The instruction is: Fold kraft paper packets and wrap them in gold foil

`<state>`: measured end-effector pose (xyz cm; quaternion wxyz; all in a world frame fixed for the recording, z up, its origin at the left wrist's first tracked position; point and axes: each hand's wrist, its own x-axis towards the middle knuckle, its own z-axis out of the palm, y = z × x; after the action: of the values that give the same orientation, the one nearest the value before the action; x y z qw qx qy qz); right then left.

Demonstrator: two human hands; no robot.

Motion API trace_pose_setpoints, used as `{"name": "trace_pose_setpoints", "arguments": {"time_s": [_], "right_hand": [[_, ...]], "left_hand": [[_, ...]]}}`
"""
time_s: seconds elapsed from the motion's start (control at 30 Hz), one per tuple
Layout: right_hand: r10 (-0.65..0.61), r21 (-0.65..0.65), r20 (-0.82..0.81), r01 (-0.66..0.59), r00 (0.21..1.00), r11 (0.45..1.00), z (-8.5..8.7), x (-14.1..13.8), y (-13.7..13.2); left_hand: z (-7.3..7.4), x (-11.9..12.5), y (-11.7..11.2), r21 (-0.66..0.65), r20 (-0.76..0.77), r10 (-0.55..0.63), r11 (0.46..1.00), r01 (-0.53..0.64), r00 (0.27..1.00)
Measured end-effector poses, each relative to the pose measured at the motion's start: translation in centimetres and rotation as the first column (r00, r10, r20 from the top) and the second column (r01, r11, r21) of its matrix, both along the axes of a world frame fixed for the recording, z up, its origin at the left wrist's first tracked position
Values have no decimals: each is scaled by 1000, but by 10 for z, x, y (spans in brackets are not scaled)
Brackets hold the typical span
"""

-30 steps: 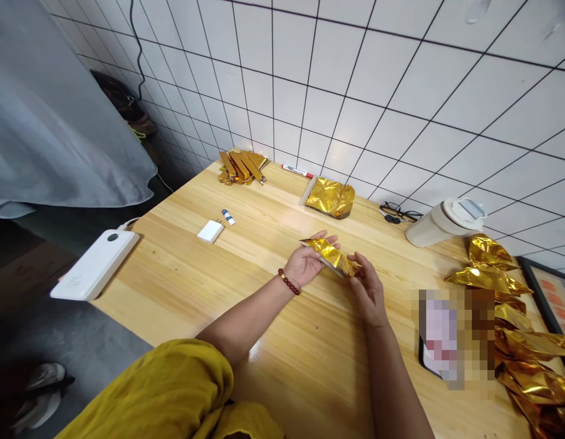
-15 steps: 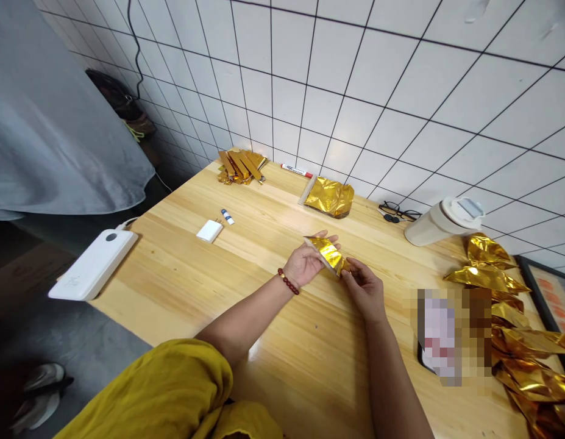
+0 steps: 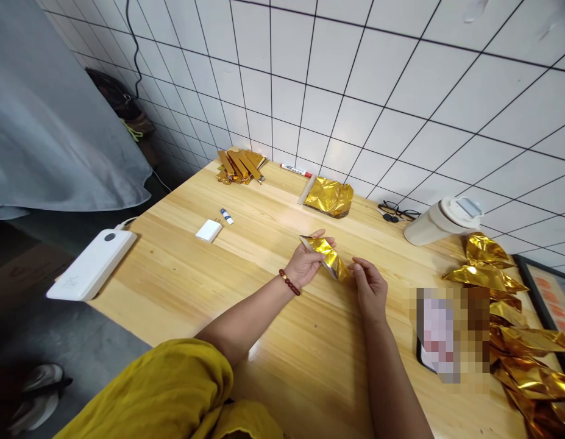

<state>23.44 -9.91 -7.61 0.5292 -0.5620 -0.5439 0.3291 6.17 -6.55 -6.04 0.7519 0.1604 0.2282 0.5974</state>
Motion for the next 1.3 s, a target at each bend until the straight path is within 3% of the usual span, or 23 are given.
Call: {"name": "trace_pose_setpoints", "arguments": {"time_s": [0.2,0.4,0.57,0.73,0.83,1.07,1.3], "right_hand": [[54,59,253,-71,966,996,-4,-7,-1],[36,91,363,-74,931,993,-13,-5,-1],[23,88,452,-70,892,994,-11,-3,-1],[-42,159,519,-48,853,986,-6,-4,-2],[-38,185,489,-61,871,981,-5,-5,-2],[42,97,261,-69,964,993,-8,-6,-1],[44,36,38,-45,998,998,-3,-7,0]], "left_hand": [[1,5,-7,86,-56,-5,996,10,998],[2,6,-7,133,-63,-7,991,15,998],[-1,6,-2,75,-55,34,997,-30,998],[-4,10,-6,-47,-94,-58,997,54,994],[-3,9,-7,-39,-102,-91,995,87,991],[2,4,-5,-32,22,-73,997,73,997],[-1,5,-6,-44,-3,-164,986,164,986]]}}
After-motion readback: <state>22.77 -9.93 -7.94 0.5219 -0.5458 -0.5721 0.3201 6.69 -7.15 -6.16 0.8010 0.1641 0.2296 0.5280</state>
